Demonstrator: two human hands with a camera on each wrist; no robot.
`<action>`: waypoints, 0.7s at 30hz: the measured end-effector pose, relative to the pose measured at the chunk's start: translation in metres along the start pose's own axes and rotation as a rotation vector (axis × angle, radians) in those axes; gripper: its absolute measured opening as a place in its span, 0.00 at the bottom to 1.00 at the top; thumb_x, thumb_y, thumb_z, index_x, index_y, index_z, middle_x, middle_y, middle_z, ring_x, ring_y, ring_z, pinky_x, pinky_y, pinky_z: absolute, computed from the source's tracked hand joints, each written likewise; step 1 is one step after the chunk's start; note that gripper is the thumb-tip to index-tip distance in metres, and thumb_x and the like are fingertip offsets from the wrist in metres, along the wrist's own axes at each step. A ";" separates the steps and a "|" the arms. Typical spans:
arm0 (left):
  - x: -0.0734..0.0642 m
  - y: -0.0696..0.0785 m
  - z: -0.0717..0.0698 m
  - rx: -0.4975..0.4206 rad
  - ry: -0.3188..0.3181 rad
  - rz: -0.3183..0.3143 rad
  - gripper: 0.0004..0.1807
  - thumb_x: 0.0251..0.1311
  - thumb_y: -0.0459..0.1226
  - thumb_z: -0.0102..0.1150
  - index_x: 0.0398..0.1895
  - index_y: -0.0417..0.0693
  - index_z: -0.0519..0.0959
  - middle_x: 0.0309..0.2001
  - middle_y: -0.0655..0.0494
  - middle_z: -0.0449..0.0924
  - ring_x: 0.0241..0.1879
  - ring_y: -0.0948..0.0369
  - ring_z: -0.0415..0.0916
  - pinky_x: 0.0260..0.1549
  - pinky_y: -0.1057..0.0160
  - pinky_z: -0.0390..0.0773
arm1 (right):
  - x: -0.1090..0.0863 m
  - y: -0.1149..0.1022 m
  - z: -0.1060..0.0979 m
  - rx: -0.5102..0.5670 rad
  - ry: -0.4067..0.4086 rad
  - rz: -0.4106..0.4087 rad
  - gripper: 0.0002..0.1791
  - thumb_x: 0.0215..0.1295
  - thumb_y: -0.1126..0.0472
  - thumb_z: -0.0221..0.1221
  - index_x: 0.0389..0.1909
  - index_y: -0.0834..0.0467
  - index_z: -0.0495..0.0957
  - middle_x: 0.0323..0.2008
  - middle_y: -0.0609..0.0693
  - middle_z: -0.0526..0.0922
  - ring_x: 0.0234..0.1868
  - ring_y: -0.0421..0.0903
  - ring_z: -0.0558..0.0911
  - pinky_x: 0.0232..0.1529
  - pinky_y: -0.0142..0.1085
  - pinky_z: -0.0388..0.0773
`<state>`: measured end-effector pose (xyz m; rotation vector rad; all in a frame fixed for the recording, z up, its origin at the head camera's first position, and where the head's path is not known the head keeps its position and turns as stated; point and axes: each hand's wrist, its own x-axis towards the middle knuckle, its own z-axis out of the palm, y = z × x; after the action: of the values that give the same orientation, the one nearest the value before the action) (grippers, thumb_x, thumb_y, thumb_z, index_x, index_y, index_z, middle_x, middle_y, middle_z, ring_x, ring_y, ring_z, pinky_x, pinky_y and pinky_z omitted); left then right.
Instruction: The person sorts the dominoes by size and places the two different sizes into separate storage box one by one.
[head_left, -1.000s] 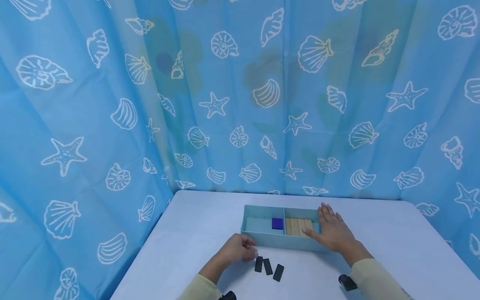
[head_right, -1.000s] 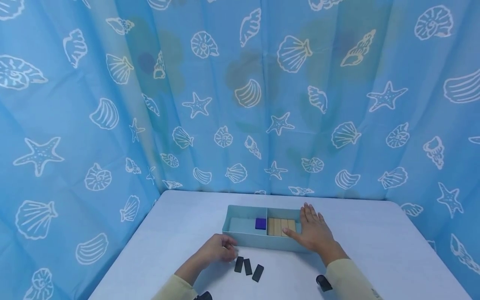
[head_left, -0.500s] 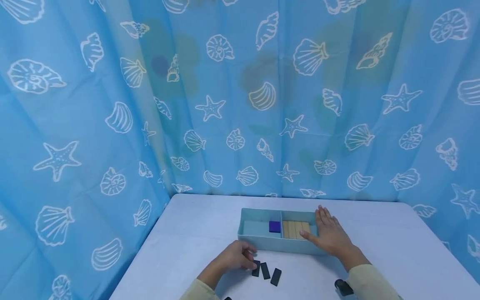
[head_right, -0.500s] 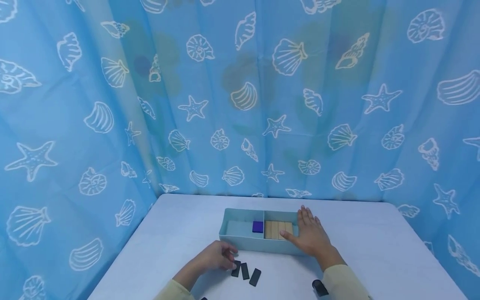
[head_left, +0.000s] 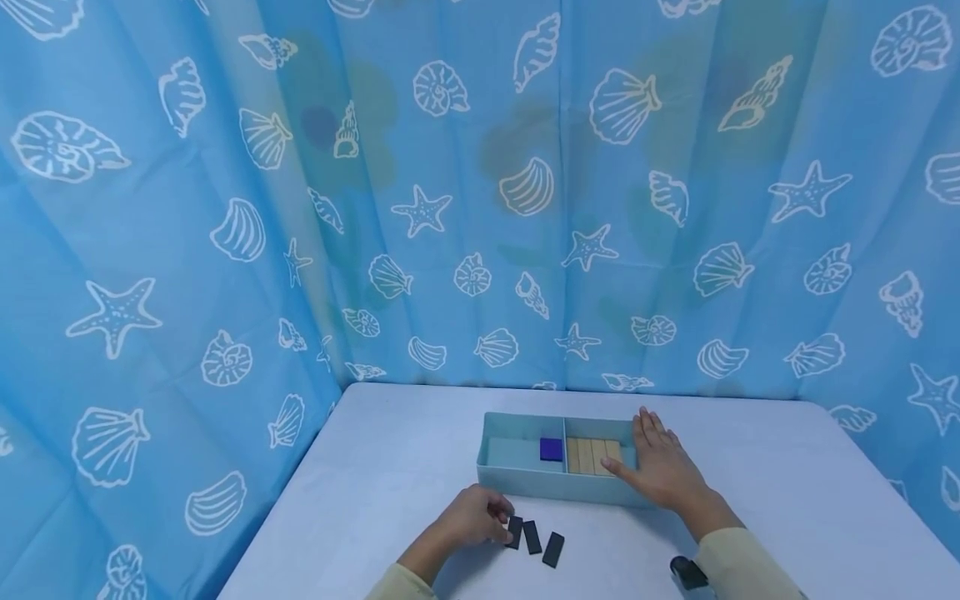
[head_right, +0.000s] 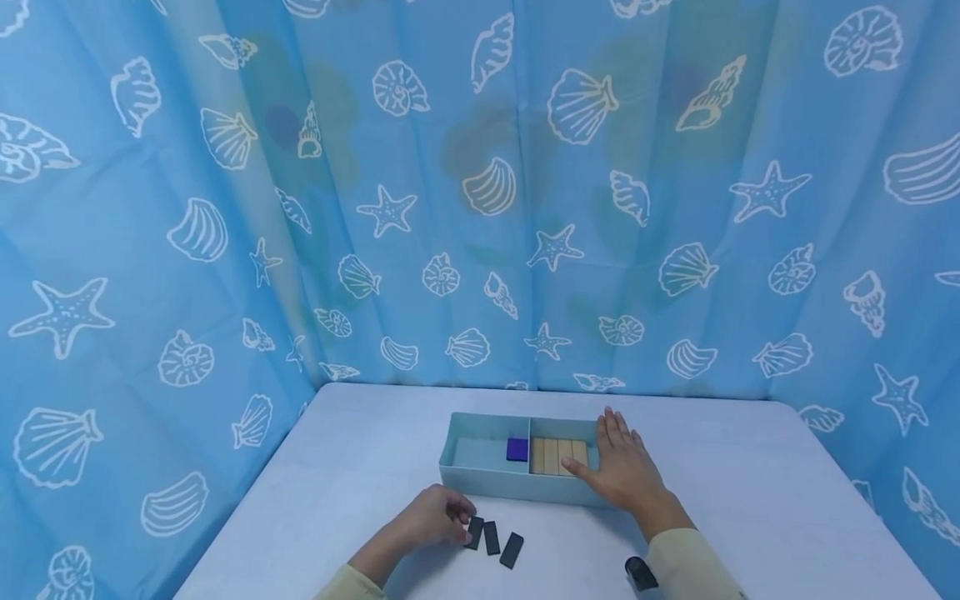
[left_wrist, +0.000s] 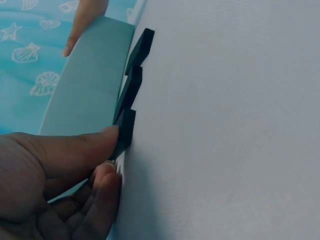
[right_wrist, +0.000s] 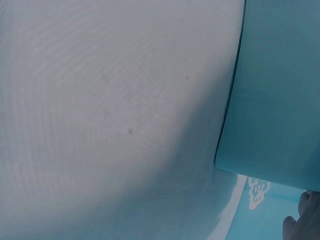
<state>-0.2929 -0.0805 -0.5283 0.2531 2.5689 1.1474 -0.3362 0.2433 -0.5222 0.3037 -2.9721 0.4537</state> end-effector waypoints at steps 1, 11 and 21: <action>0.000 0.000 0.000 0.007 0.004 0.005 0.15 0.43 0.28 0.75 0.36 0.48 0.85 0.26 0.59 0.77 0.28 0.61 0.72 0.29 0.61 0.75 | 0.001 0.000 0.000 0.001 0.000 0.000 0.60 0.63 0.27 0.47 0.72 0.75 0.42 0.74 0.70 0.39 0.74 0.66 0.40 0.69 0.61 0.37; 0.002 -0.001 0.005 0.048 0.025 0.057 0.15 0.43 0.27 0.75 0.32 0.52 0.82 0.26 0.63 0.77 0.27 0.62 0.73 0.29 0.61 0.76 | 0.001 0.000 -0.001 0.000 -0.006 0.016 0.61 0.62 0.26 0.47 0.72 0.75 0.42 0.73 0.71 0.39 0.73 0.66 0.39 0.69 0.61 0.37; 0.001 0.000 0.005 0.103 -0.006 0.026 0.12 0.45 0.31 0.75 0.33 0.50 0.85 0.26 0.63 0.77 0.29 0.62 0.73 0.36 0.57 0.77 | 0.001 0.001 0.004 0.001 0.005 0.015 0.61 0.62 0.26 0.48 0.72 0.74 0.42 0.74 0.70 0.39 0.73 0.66 0.40 0.69 0.60 0.38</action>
<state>-0.2920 -0.0769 -0.5317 0.3135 2.6302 1.0225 -0.3377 0.2433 -0.5259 0.2802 -2.9715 0.4575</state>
